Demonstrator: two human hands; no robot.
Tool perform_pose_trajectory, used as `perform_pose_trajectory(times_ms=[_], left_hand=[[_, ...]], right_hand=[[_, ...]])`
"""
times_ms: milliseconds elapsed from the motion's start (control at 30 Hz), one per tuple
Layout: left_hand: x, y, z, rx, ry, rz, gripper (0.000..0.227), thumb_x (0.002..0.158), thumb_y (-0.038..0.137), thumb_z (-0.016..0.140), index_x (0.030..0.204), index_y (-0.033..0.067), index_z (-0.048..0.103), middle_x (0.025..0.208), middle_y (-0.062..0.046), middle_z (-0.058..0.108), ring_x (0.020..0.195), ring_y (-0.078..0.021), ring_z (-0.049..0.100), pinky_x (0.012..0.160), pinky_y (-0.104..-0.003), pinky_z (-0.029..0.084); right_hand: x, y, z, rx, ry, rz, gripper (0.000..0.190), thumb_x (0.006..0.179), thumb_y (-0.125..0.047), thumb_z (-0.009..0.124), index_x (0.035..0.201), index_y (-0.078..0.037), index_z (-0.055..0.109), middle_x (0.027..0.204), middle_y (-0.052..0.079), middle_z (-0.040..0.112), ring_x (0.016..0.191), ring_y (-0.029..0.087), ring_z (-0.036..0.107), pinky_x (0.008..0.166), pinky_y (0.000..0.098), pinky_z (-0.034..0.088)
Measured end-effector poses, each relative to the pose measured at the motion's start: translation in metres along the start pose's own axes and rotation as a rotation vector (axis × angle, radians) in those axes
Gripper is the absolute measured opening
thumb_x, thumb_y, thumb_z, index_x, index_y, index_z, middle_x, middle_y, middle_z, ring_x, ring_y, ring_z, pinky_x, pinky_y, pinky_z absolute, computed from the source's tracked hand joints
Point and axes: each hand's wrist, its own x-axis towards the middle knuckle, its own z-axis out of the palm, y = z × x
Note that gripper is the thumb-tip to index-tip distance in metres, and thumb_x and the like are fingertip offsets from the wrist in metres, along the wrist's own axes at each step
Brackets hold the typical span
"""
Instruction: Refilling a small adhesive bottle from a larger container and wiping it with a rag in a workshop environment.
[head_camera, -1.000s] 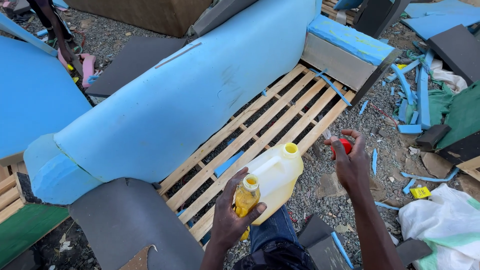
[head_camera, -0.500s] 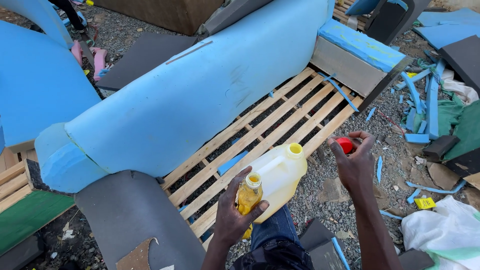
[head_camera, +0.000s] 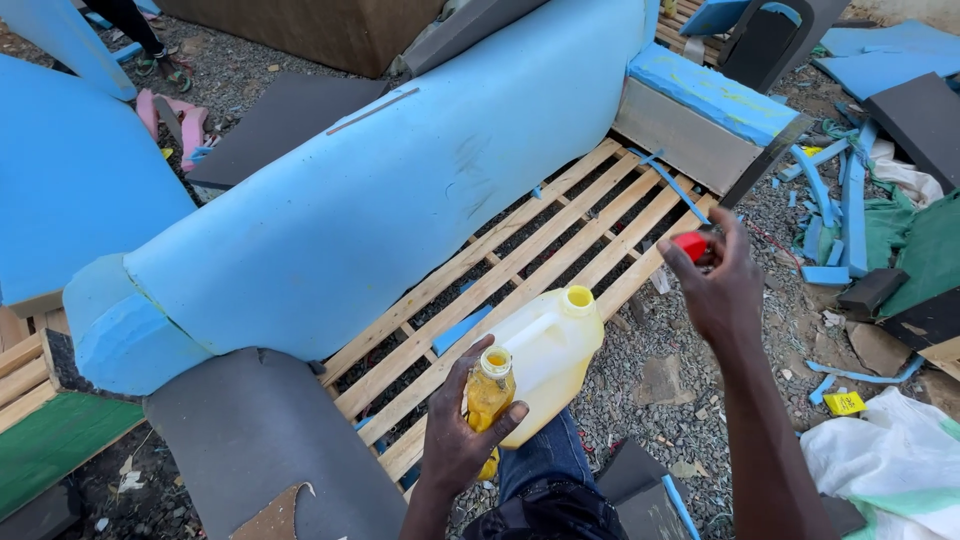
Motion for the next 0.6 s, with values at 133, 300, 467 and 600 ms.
perform_pose_trajectory(times_ms=[133, 300, 467, 600], left_hand=[[0.001, -0.002, 0.002, -0.010, -0.008, -0.011, 0.080, 0.080, 0.052, 0.075, 0.145, 0.0124, 0.052, 0.145, -0.010, 0.061, 0.120, -0.0225, 0.069, 0.092, -0.034, 0.064], [0.001, -0.003, 0.006, 0.024, 0.006, 0.041, 0.077, 0.079, 0.051, 0.077, 0.141, 0.0097, 0.054, 0.150, -0.012, 0.058, 0.132, -0.0275, 0.063, 0.100, -0.038, 0.060], [-0.001, 0.001, 0.004, 0.060, -0.001, 0.070, 0.078, 0.081, 0.055, 0.073, 0.140, 0.0082, 0.055, 0.150, -0.015, 0.057, 0.134, -0.0306, 0.061, 0.101, -0.041, 0.056], [-0.004, -0.001, 0.003, 0.065, 0.004, 0.067, 0.080, 0.082, 0.052, 0.074, 0.145, 0.0080, 0.052, 0.150, -0.014, 0.058, 0.130, -0.0291, 0.063, 0.101, -0.041, 0.055]], right_hand=[[0.027, -0.018, -0.011, -0.047, -0.012, -0.065, 0.079, 0.099, -0.036, 0.066, 0.162, -0.007, 0.027, 0.136, 0.028, 0.061, 0.112, 0.041, 0.066, 0.095, 0.0580, 0.054], [0.059, -0.046, -0.025, -0.179, -0.018, -0.215, 0.082, 0.105, -0.025, 0.067, 0.162, 0.002, 0.015, 0.129, 0.026, 0.064, 0.098, 0.038, 0.068, 0.084, 0.0510, 0.058], [0.101, -0.032, -0.024, -0.610, 0.037, -0.256, 0.090, 0.112, -0.047, 0.065, 0.163, 0.008, 0.016, 0.104, 0.025, 0.072, 0.085, 0.044, 0.070, 0.067, 0.0510, 0.056], [0.094, -0.043, -0.019, -0.740, -0.082, -0.315, 0.089, 0.112, -0.048, 0.059, 0.165, 0.008, 0.015, 0.104, 0.028, 0.071, 0.093, 0.045, 0.067, 0.070, 0.0531, 0.054]])
